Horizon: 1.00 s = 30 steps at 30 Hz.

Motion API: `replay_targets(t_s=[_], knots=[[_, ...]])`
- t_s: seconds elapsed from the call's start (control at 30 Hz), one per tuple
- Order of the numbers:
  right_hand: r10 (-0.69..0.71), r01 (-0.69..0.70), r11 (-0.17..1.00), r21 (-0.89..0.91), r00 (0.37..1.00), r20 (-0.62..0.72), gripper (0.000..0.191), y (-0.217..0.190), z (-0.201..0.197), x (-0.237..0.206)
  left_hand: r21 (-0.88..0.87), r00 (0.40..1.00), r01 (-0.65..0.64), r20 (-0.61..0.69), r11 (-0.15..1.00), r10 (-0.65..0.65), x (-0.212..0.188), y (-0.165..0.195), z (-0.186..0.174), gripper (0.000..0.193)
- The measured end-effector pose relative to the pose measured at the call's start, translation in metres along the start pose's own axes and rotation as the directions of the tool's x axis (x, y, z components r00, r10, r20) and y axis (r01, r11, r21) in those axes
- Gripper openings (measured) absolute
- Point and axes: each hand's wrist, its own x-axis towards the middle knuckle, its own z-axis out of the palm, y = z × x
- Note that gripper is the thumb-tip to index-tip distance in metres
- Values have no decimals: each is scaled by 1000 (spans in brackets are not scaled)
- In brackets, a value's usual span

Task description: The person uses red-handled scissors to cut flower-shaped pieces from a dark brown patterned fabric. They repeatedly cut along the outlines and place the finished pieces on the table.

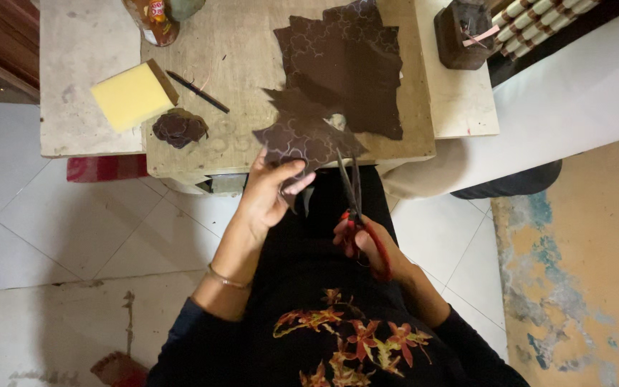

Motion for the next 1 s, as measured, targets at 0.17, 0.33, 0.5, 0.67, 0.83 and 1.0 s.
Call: replay_targets(t_s=[0.17,0.33,0.5,0.67,0.83,1.0], knots=[[-73,85,989,-119,992,102,79,-19,-2,-12,-77,991,-118,51,990,123,-26,-6,-9,47],[-46,68,958,-278,995,84,80,-38,0,-25,17,972,-233,12,972,233,-48,-8,-2,48],[-7,40,928,-369,996,92,90,-45,4,-29,-9,929,-364,63,931,364,-68,-12,16,51],[-38,61,976,-208,993,113,94,-48,17,-31,-2,906,-411,114,912,409,-85,-24,31,47],[-35,55,978,-203,994,103,97,-59,22,-29,82,875,-482,97,873,474,-95,-37,42,39],[-74,96,975,-199,990,117,99,-71,30,-25,16,908,-413,84,911,410,-103,-38,49,36]])
